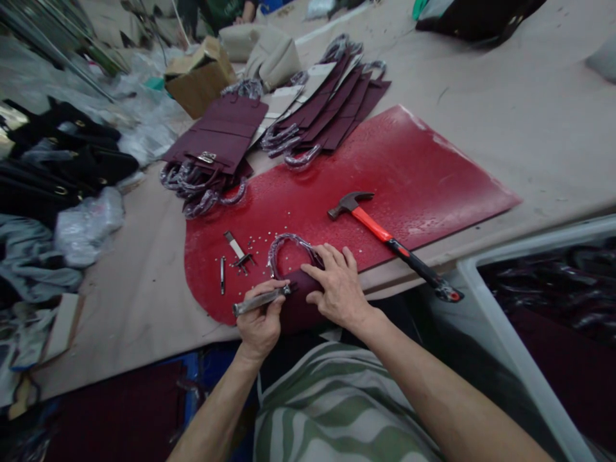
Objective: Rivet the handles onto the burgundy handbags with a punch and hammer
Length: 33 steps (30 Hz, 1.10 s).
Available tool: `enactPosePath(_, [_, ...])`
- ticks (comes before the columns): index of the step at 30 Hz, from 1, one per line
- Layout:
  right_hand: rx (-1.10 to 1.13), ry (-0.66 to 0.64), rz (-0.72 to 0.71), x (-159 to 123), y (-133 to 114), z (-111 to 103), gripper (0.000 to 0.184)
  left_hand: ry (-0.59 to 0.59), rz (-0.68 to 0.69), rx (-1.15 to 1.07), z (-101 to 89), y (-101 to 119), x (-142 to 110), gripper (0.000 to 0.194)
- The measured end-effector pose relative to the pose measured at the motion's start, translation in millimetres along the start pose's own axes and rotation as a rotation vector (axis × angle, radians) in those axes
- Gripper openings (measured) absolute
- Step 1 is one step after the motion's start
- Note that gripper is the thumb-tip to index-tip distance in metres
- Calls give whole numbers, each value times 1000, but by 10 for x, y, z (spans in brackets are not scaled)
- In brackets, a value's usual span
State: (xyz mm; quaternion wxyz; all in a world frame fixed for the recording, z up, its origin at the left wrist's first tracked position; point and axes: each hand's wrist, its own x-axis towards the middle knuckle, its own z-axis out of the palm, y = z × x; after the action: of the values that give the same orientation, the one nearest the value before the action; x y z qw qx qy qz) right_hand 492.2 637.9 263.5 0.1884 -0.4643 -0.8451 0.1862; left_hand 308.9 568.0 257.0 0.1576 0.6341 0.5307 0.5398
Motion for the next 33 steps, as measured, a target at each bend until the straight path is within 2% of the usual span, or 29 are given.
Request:
enactPosePath(6, [2, -4, 2, -5, -2, -7, 58, -27, 5, 7, 21, 0, 10, 13])
enactPosePath(13, [3, -3, -1, -8, 4, -5, 58, -25, 87, 44, 82, 9, 63, 10])
enactPosePath(21, [11, -2, -5, 6, 10, 3, 58, -18, 133, 233, 194, 15, 80, 15])
enactPosePath(28, [8, -16, -15, -8, 14, 14, 60, -27, 189, 291, 290, -50, 37, 17])
enactPosePath(31, [19, -62, -71, 5, 63, -76, 59, -28, 199, 281, 295, -65, 32, 16])
enactPosePath(33, [12, -13, -104, 31, 148, -218, 52, -26, 188, 265, 296, -66, 32, 15])
